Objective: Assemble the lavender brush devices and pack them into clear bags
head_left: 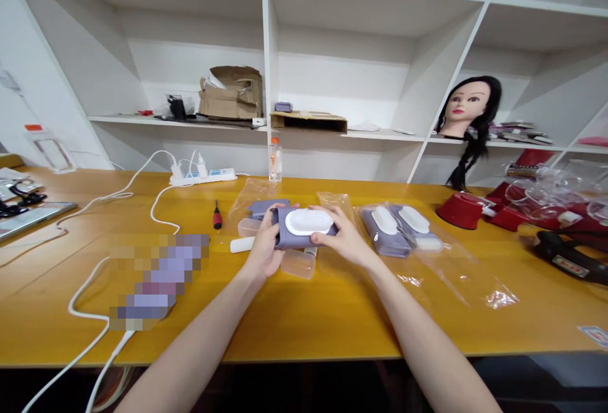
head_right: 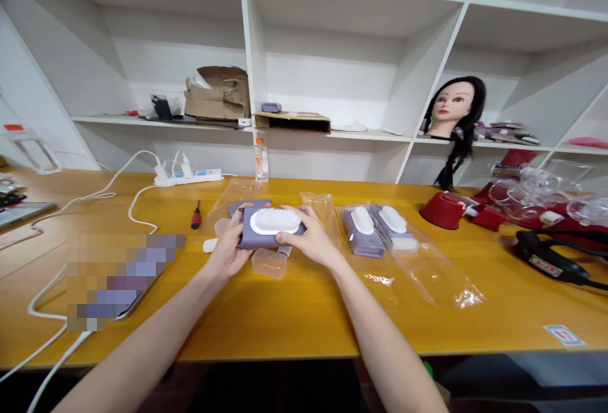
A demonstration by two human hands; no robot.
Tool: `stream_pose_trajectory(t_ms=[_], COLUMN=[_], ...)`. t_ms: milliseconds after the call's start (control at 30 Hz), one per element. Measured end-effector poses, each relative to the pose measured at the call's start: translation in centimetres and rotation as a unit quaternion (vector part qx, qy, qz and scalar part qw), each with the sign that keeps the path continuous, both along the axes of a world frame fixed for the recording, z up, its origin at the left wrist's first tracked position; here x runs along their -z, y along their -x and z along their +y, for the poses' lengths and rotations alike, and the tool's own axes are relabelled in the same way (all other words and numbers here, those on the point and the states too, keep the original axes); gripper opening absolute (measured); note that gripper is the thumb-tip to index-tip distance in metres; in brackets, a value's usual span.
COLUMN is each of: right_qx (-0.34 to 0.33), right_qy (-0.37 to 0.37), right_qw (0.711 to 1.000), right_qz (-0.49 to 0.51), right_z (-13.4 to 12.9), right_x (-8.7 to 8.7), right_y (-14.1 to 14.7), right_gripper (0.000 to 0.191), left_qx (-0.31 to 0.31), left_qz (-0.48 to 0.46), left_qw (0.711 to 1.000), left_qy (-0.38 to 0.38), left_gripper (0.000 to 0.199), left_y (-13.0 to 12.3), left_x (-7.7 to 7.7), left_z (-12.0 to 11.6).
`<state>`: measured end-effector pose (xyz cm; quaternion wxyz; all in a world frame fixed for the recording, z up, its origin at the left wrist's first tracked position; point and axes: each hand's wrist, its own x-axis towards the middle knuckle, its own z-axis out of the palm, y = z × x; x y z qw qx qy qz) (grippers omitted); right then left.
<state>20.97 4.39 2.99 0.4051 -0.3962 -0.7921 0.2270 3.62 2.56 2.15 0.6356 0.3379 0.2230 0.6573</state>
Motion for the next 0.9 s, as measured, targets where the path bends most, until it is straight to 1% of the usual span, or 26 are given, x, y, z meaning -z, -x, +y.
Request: stream_pose_trajectory(t_ms=[67,167,233,300,333,367,400,433,467,500,533,567,633,667,733,800,900], right_qx=[-0.002,-0.009,0.013,0.065,0.091,0.111,0.116,0.106,0.09,0.078,0.079,0.101,0.154,0.168,0.17,0.176,0.213], right_qy=[-0.007,-0.018,-0.023,-0.015,-0.004,0.011,0.028,0.046,0.06,0.069,0.071,0.063,0.032,0.012,-0.023,-0.039,-0.042], right_qw=[1.0,1.0,1.0,0.997,0.995,0.992,0.99,0.991,0.993,0.994,0.994,0.992,0.984,0.981,0.978,0.97,0.944], right_qz=[-0.005,-0.009,0.002,0.027,0.043,0.059,0.069,0.067,0.05,0.02,-0.017,-0.048,-0.083,-0.092,-0.116,-0.164,-0.249], right_z=[0.1,0.0,-0.2,-0.5,-0.9,-1.3,-1.8,-2.5,-3.1,-3.8,-4.4,-4.9,-5.4,-5.5,-5.3,-5.0,-5.0], right_x=[-0.2,-0.6,-0.5,0.0,0.4,0.7,0.9,1.0,0.9,0.6,0.1,-0.5,-1.9,-2.6,-3.6,-4.1,-4.3], right_y=[-0.3,-0.7,-0.2,0.9,1.7,2.5,3.2,3.8,4.2,4.5,4.6,4.6,4.5,4.5,4.7,5.2,6.0], right_gripper=[0.057,0.053,0.05,0.048,0.047,0.046,0.046,0.047,0.048,0.05,0.051,0.051,0.05,0.049,0.046,0.042,0.04], left_qx=[0.017,0.041,0.063,0.094,0.105,0.099,0.075,0.035,-0.02,-0.061,-0.076,-0.079,-0.052,-0.038,-0.005,0.01,-0.006], left_qz=[0.008,0.006,-0.035,-0.097,-0.12,-0.132,-0.135,-0.131,-0.128,-0.124,-0.12,-0.115,-0.104,-0.1,-0.091,-0.082,-0.079], left_qw=[1.0,0.999,0.997,0.991,0.987,0.986,0.988,0.991,0.992,0.99,0.99,0.99,0.993,0.994,0.996,0.997,0.996], left_qy=[0.0,0.006,0.017,0.015,0.008,0.0,-0.009,-0.014,-0.013,-0.007,0.004,0.011,0.016,0.01,0.001,0.011,0.035], left_gripper=[0.049,0.059,0.054,0.044,0.042,0.044,0.047,0.048,0.048,0.05,0.054,0.058,0.061,0.059,0.051,0.043,0.036], left_y=[0.0,0.4,0.8,0.9,0.8,0.7,0.4,0.2,0.0,-0.2,-0.2,-0.2,-0.3,-0.4,-0.8,-1.3,-1.6], left_x=[0.3,0.3,0.1,0.0,-0.1,0.0,0.0,0.2,0.3,0.4,0.5,0.5,0.6,0.5,0.5,0.5,0.5], left_z=[0.2,0.2,0.1,0.1,0.1,0.2,0.3,0.4,0.5,0.6,0.7,0.7,0.5,0.3,-0.2,-0.7,-1.0])
